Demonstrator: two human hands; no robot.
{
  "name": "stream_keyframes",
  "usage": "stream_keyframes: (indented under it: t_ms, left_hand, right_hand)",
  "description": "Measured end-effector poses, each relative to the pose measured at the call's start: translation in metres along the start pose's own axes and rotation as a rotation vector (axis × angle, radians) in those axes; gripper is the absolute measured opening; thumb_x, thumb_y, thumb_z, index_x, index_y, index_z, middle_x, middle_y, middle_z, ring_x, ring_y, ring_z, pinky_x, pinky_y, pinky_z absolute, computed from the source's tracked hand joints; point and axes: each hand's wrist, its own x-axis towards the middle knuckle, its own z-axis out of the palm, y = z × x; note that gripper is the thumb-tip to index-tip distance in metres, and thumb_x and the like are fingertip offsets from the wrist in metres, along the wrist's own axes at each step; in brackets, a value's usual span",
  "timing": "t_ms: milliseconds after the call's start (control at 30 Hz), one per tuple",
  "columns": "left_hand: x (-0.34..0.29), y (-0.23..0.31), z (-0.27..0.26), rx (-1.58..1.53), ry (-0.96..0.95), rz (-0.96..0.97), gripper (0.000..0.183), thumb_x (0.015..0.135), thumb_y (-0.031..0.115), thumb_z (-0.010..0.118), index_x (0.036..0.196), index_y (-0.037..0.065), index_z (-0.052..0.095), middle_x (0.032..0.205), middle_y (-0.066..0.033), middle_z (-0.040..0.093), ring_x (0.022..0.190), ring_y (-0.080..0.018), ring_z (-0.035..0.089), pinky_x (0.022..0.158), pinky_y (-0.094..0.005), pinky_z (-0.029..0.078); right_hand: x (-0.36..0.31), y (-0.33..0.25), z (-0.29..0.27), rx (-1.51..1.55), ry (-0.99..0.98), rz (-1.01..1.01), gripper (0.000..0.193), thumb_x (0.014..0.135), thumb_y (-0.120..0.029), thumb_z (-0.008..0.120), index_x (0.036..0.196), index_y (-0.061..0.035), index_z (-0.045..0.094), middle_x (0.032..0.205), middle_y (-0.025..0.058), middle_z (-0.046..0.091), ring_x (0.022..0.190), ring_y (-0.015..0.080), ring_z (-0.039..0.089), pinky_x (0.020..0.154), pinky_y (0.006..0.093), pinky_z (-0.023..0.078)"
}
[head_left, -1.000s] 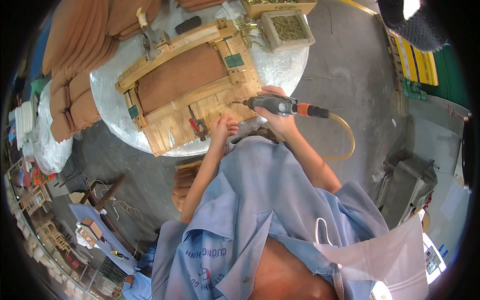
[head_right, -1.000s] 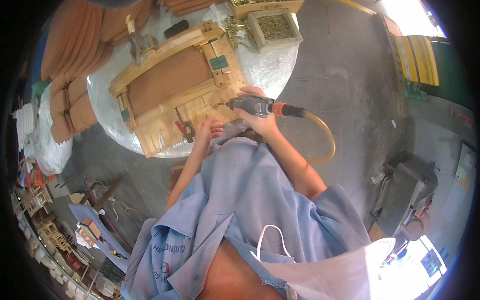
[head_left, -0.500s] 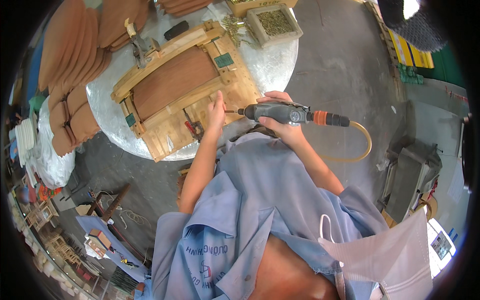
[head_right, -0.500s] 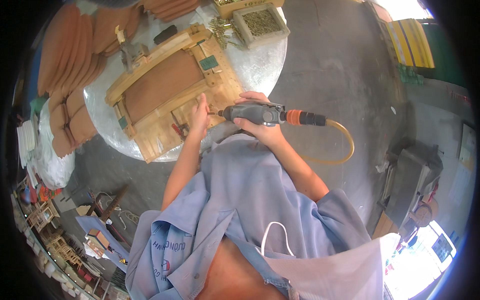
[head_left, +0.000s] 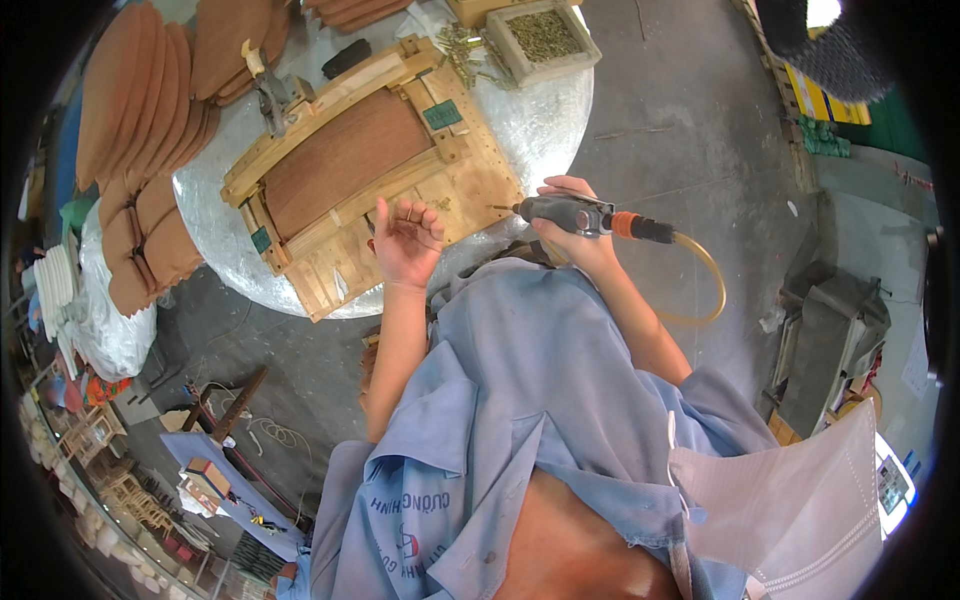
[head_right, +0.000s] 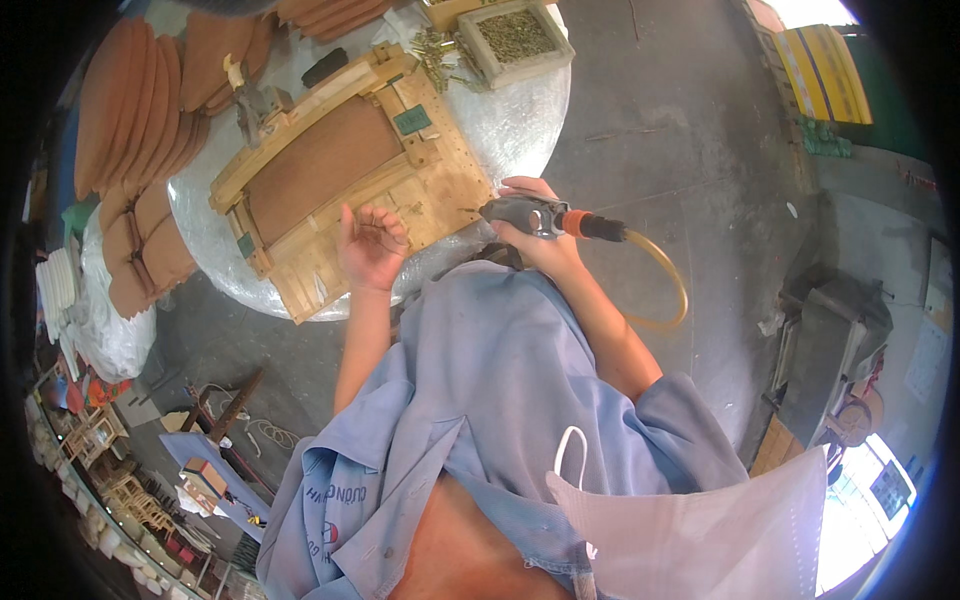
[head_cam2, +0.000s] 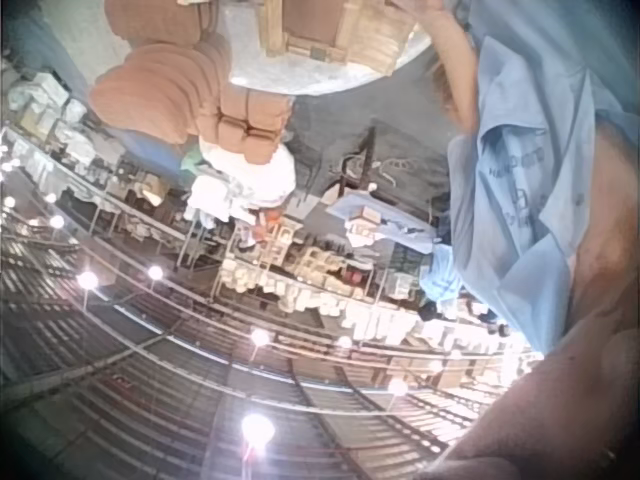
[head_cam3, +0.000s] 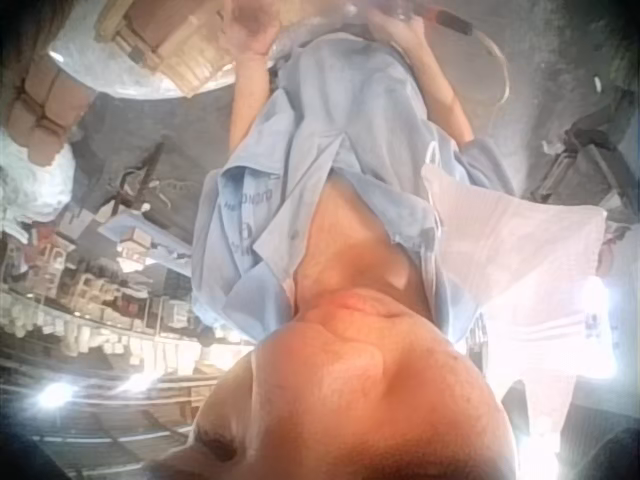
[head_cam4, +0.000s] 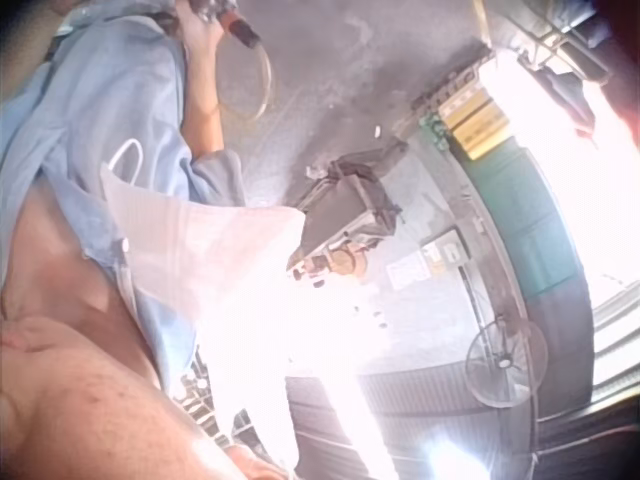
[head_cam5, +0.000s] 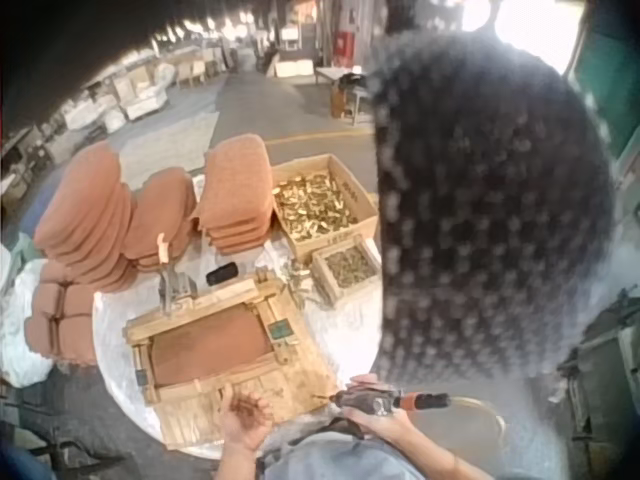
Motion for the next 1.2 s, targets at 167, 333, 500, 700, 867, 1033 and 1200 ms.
stream_keyframes:
  t_ms: [167,333,500,700,867,1033,1200]
  left_hand:
    - [0.007,-0.013,0.005,-0.054,-0.016,0.015,0.049,0.108,0.049,0.060,0.105,0.005,0.081,0.126,-0.0238,0.077,0.117,-0.0390,0.073,0.108,-0.0528,0.057]
    - [0.025,0.000,-0.055,0.296,0.443,0.155,0.047,0.108,0.050,0.061,0.105,0.005,0.076,0.102,-0.0143,0.077,0.102,-0.0294,0.074,0.097,-0.0462,0.061]
    - [0.025,-0.012,-0.071,0.829,0.645,0.044,0.045,0.108,0.050,0.064,0.101,0.006,0.070,0.082,-0.0071,0.070,0.076,-0.0206,0.070,0.074,-0.0362,0.061]
    - [0.023,-0.046,-0.001,1.141,0.515,-0.064,0.044,0.108,0.048,0.066,0.088,0.009,0.064,0.070,-0.0017,0.063,0.049,-0.0104,0.053,0.045,-0.0248,0.041]
    - [0.030,-0.043,-0.045,1.250,0.497,0.207,0.048,0.109,0.052,0.063,0.084,0.011,0.060,0.058,0.0050,0.045,0.043,-0.0055,0.036,0.039,-0.0241,0.026]
    - [0.008,0.008,-0.058,0.531,0.287,0.069,0.051,0.112,0.052,0.056,0.081,0.012,0.055,0.061,0.0004,0.046,0.047,-0.0103,0.043,0.043,-0.0265,0.034]
    - [-0.031,0.014,0.001,-0.017,-0.350,-0.040,0.056,0.119,0.047,0.036,0.087,0.005,0.055,0.074,-0.0078,0.056,0.062,-0.0212,0.056,0.055,-0.0343,0.048]
  right_hand:
    - [0.008,0.004,0.005,-0.058,-0.026,-0.054,0.061,0.081,-0.010,0.088,0.136,-0.0080,0.063,0.126,0.0123,0.075,0.117,0.0206,0.072,0.102,0.0364,0.058]
    - [0.009,-0.007,0.009,0.023,-0.051,-0.093,0.061,0.081,-0.007,0.087,0.137,-0.0063,0.062,0.126,0.0111,0.074,0.115,0.0196,0.071,0.101,0.0360,0.057]
    - [0.001,-0.030,0.006,0.060,-0.063,-0.095,0.063,0.081,-0.006,0.088,0.137,-0.0045,0.060,0.126,0.0101,0.073,0.115,0.0185,0.070,0.101,0.0355,0.057]
    - [-0.005,-0.039,0.008,0.082,-0.122,-0.123,0.064,0.082,-0.005,0.088,0.138,-0.0041,0.058,0.127,0.0109,0.073,0.119,0.0200,0.070,0.104,0.0370,0.055]
    - [-0.002,-0.042,0.013,0.117,-0.148,-0.108,0.064,0.083,-0.004,0.086,0.140,-0.0030,0.056,0.129,0.0125,0.072,0.122,0.0213,0.069,0.106,0.0390,0.055]
    - [0.017,-0.027,0.023,0.171,-0.037,-0.105,0.064,0.081,-0.006,0.088,0.138,-0.0050,0.059,0.124,0.0115,0.073,0.115,0.0199,0.070,0.101,0.0372,0.057]
    - [0.043,-0.014,0.036,0.045,0.001,-0.093,0.063,0.084,-0.002,0.084,0.140,-0.0054,0.057,0.126,0.0134,0.072,0.118,0.0215,0.069,0.105,0.0384,0.055]
